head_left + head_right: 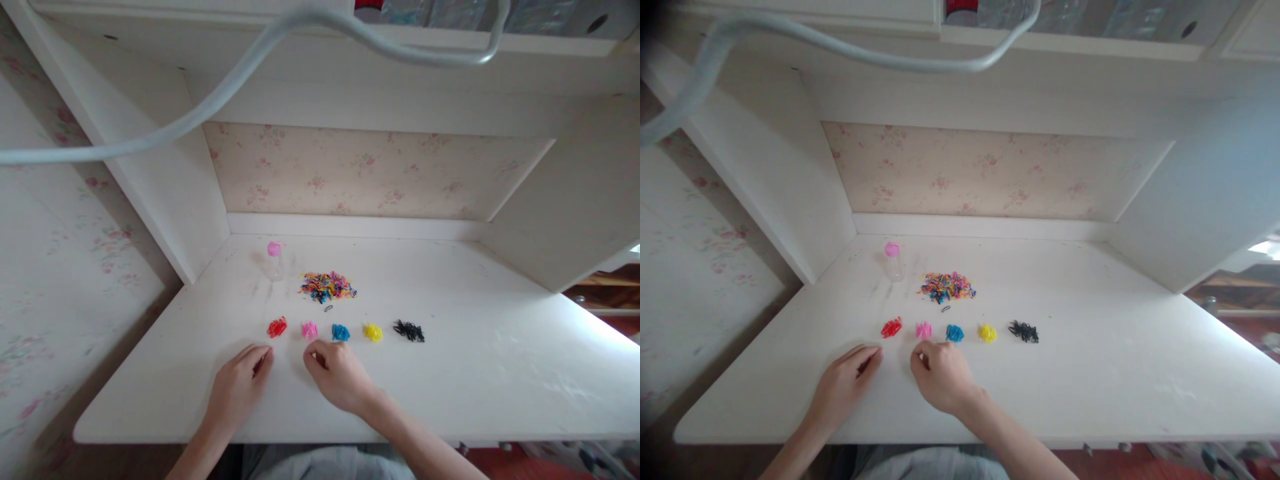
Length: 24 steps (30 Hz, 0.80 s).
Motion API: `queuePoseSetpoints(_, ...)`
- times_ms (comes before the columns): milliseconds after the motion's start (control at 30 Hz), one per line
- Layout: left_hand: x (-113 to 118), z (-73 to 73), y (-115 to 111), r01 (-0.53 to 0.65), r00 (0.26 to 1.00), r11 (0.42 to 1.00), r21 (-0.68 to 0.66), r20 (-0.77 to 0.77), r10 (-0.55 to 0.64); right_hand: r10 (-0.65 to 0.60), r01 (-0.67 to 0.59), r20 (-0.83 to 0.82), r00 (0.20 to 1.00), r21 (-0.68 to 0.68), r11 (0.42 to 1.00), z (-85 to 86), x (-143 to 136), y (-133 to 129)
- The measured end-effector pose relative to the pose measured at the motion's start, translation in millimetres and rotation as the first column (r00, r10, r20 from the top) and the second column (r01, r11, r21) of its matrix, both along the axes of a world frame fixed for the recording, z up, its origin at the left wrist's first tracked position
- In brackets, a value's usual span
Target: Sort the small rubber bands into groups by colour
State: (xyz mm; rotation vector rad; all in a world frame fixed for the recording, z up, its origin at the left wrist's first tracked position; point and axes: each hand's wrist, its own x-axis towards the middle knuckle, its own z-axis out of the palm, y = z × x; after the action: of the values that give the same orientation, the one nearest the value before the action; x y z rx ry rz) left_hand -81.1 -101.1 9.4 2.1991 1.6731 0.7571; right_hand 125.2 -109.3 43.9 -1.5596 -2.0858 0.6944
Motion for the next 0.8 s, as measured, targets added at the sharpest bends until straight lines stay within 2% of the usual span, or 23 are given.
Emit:
queuePoseSetpoints(133,4,6.1,6,0.002,1.000,1.000,0.011,-0.006,-0.002,-0.094,0.068,-0.247,0.964,-0.109,0.992,-10.4,36,-32)
queuePoseSetpoints(300,24,22.7,37,0.090,0.991,0.995,0.044,-0.102,-0.085,-0.219,0.180,-0.330,0.918,-0.144,0.973,-26.2,64,-48)
queuePoseSetpoints(400,42,26.6,67,0.098,0.974,0.995,-0.005,-0.207,-0.097,-0.225,0.190,-0.360,0.905,-0.130,0.973,-32.5,67,-49)
queuePoseSetpoints(567,63,20.7,112,-0.012,0.949,1.000,-0.027,-0.315,0.003,-0.212,0.178,-0.382,0.899,-0.123,0.976,-32.0,66,-50)
queuePoseSetpoints(667,70,16.6,126,-0.038,0.944,0.999,-0.026,-0.328,0.027,-0.197,0.160,-0.390,0.899,-0.126,0.979,-29.8,68,-52)
queuePoseSetpoints(800,76,14.0,133,-0.044,0.939,0.999,-0.027,-0.343,0.032,-0.173,0.136,-0.388,0.905,-0.122,0.983,-29.6,70,-54)
